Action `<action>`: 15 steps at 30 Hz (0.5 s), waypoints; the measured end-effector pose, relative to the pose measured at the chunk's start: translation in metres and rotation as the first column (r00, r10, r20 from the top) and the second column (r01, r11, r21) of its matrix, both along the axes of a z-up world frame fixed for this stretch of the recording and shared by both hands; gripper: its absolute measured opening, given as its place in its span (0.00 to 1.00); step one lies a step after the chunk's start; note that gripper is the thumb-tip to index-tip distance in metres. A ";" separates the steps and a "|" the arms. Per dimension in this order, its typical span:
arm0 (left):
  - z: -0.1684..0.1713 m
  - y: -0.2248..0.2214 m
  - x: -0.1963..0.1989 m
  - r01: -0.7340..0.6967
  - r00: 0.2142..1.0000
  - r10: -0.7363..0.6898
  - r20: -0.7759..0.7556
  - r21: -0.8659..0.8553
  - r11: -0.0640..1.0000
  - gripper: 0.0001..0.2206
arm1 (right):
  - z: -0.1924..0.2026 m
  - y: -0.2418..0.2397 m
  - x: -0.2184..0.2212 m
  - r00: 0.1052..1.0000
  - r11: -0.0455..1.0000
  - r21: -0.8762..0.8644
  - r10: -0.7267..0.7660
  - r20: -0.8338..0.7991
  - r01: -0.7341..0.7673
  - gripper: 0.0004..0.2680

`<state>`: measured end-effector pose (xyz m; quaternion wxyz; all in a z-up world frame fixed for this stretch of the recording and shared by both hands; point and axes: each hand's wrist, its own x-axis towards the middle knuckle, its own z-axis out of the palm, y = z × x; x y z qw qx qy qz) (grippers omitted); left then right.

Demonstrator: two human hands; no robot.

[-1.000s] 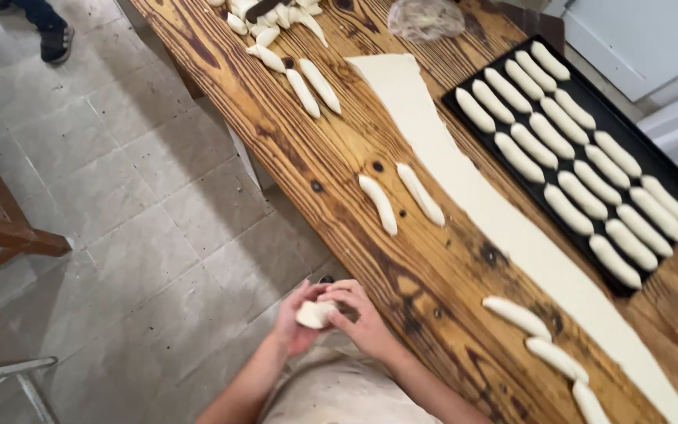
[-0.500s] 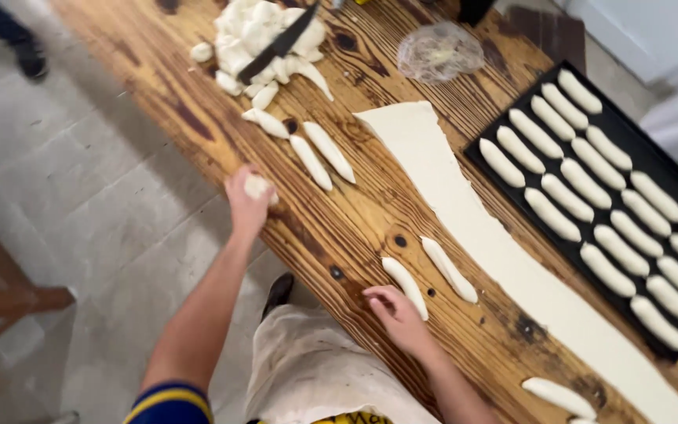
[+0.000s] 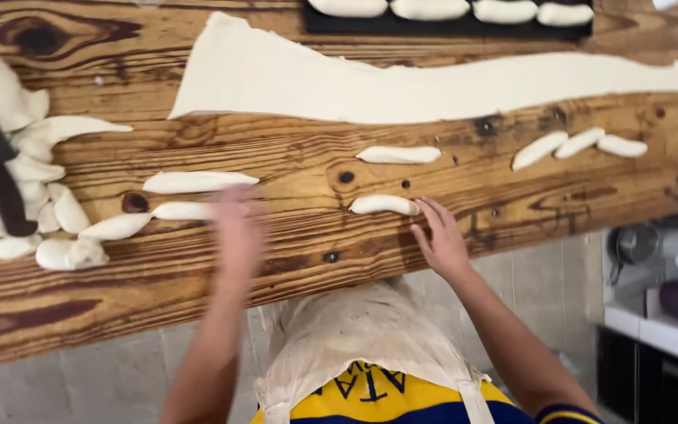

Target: Cutting dough into strips and rolling them into small loaves before placing them on a baking tray.

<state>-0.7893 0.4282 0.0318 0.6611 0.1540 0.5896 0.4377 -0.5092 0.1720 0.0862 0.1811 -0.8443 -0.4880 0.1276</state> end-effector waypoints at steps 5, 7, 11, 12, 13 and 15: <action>0.004 -0.079 0.100 0.940 -0.126 -0.341 -0.932 -0.002 -0.340 0.34 | -0.050 0.013 0.010 0.957 0.962 0.047 0.261 0.128 -0.269 0.20; -0.009 -0.084 0.113 0.921 -0.032 -0.243 -0.970 0.066 -0.385 0.26 | -0.072 0.004 0.030 0.937 0.941 0.060 0.321 0.138 -0.332 0.17; -0.027 -0.085 0.120 0.876 0.021 -0.151 -0.988 0.091 -0.474 0.15 | -0.082 -0.002 0.056 0.848 0.842 0.102 0.519 0.110 -0.529 0.16; -0.031 -0.100 0.114 0.880 0.028 -0.140 -0.990 0.090 -0.465 0.15 | -0.087 -0.008 0.050 0.842 0.836 0.109 0.526 0.121 -0.538 0.16; -0.037 -0.115 0.108 0.898 0.039 -0.085 -0.996 0.073 -0.433 0.17 | -0.093 -0.015 0.045 0.838 0.831 0.121 0.529 0.135 -0.543 0.17; -0.034 -0.143 0.107 0.919 0.054 -0.019 -0.998 0.057 -0.389 0.20 | -0.099 -0.023 0.032 0.828 0.818 0.139 0.538 0.158 -0.558 0.17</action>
